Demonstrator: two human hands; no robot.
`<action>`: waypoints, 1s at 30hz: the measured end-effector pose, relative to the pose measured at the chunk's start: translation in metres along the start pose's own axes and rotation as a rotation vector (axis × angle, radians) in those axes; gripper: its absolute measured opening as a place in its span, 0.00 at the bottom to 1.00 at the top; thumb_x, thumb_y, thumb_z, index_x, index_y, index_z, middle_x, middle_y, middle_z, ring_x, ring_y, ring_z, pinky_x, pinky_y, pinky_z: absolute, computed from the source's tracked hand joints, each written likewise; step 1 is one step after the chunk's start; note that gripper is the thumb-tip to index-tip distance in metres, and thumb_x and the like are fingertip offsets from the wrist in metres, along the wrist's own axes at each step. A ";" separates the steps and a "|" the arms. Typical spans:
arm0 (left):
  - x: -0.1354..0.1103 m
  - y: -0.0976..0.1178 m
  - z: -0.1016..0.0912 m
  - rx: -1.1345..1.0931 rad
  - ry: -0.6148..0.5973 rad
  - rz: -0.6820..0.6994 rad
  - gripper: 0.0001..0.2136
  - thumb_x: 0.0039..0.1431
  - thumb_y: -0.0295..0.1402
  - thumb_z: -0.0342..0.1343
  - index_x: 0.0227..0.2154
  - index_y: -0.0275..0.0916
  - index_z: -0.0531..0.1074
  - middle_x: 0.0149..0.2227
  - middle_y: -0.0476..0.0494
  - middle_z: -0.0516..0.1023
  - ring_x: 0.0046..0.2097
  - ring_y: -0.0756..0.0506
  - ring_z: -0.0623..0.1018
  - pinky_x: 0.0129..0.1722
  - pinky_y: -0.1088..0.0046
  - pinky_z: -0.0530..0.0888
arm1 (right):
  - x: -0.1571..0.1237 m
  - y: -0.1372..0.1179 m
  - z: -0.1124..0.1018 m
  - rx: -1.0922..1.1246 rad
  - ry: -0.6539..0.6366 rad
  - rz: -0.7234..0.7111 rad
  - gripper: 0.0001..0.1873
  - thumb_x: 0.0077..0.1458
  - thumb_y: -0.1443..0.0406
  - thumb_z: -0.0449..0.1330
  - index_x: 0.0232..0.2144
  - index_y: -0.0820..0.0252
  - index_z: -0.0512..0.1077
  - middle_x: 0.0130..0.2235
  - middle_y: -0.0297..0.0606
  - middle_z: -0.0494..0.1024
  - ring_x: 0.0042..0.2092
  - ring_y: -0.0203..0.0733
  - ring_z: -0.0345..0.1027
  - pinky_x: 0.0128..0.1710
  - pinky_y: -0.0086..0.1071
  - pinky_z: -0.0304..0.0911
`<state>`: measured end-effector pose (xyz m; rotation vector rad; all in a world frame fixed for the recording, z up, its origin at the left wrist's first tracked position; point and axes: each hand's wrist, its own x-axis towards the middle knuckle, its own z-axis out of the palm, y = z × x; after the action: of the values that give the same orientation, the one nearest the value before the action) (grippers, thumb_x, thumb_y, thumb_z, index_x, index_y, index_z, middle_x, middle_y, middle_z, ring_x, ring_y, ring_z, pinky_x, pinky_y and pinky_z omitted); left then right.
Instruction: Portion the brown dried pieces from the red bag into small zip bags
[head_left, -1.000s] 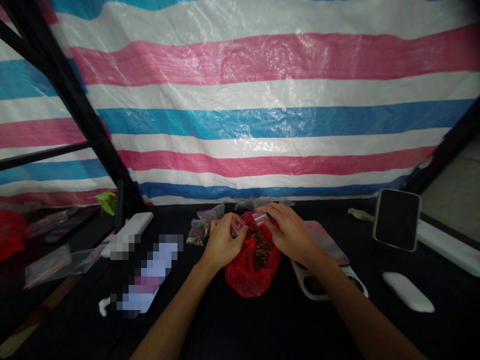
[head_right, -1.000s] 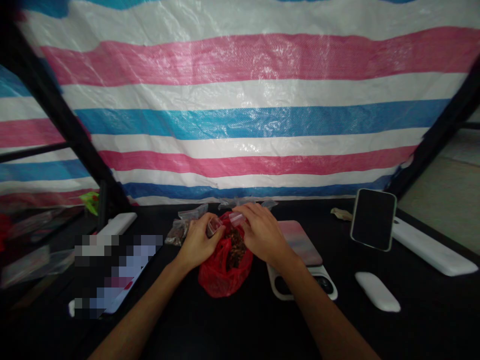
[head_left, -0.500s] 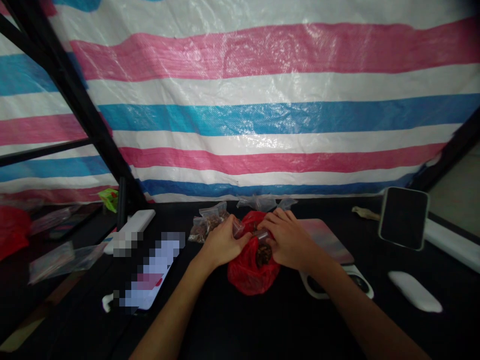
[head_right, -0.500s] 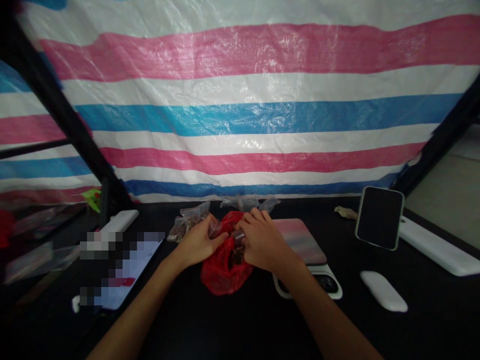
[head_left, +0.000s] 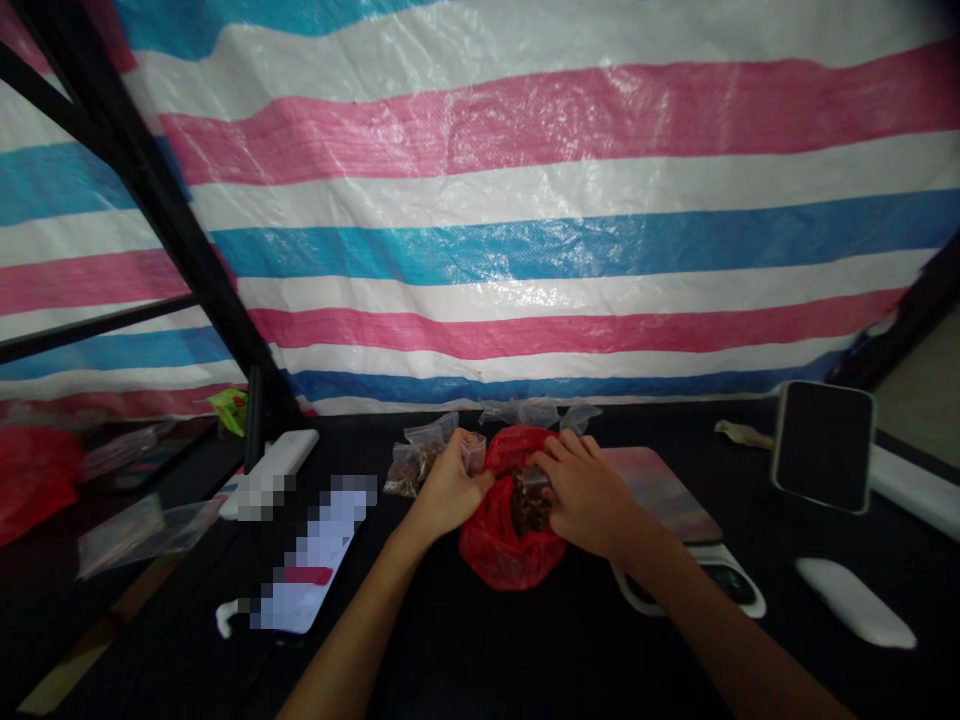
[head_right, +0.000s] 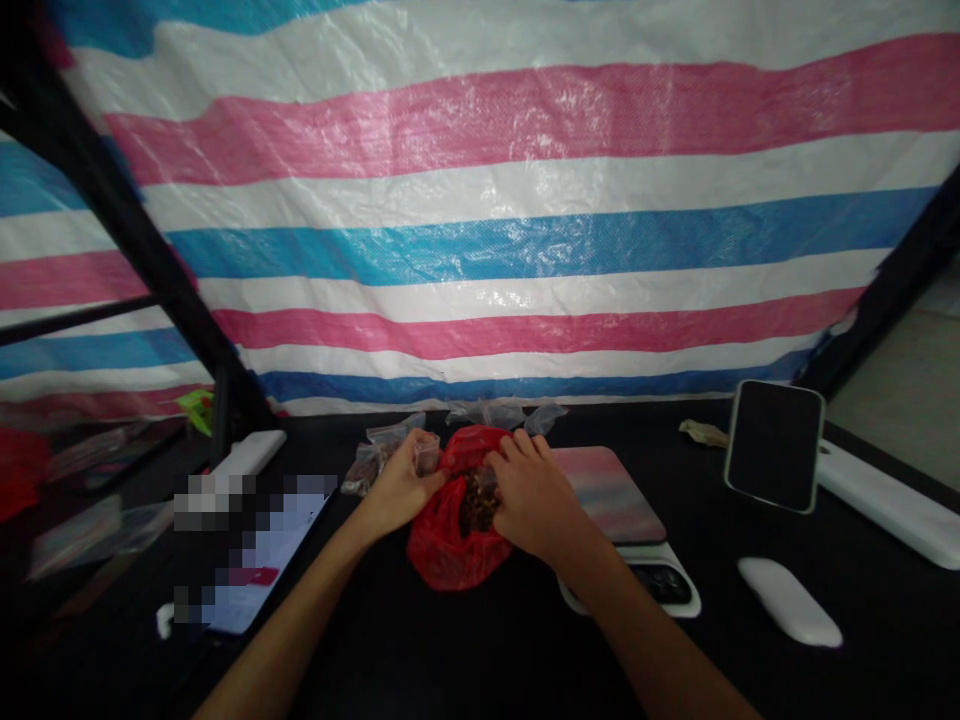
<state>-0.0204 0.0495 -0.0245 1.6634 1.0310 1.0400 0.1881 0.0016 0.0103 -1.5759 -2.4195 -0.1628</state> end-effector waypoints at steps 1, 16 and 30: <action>-0.001 0.001 -0.001 0.052 0.005 -0.002 0.12 0.55 0.29 0.60 0.40 0.40 0.64 0.32 0.53 0.72 0.33 0.50 0.72 0.34 0.73 0.69 | 0.000 0.001 0.000 -0.019 0.001 0.008 0.17 0.47 0.72 0.61 0.41 0.61 0.76 0.45 0.49 0.76 0.50 0.57 0.63 0.48 0.46 0.54; -0.007 0.007 0.001 0.025 -0.110 -0.034 0.17 0.43 0.17 0.52 0.36 0.39 0.65 0.31 0.54 0.71 0.31 0.52 0.70 0.29 0.78 0.65 | 0.003 0.003 -0.001 0.173 0.013 -0.038 0.16 0.46 0.74 0.61 0.39 0.56 0.75 0.44 0.41 0.78 0.48 0.50 0.64 0.47 0.42 0.52; -0.003 0.004 0.002 -0.150 -0.116 -0.109 0.14 0.46 0.19 0.51 0.37 0.39 0.65 0.33 0.53 0.74 0.34 0.50 0.75 0.34 0.74 0.71 | 0.001 -0.005 0.008 0.273 0.003 0.016 0.10 0.53 0.70 0.65 0.39 0.56 0.76 0.41 0.38 0.81 0.47 0.49 0.67 0.46 0.41 0.52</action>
<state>-0.0189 0.0448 -0.0218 1.5110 0.9342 0.9161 0.1818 0.0025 0.0027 -1.4693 -2.3097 0.1620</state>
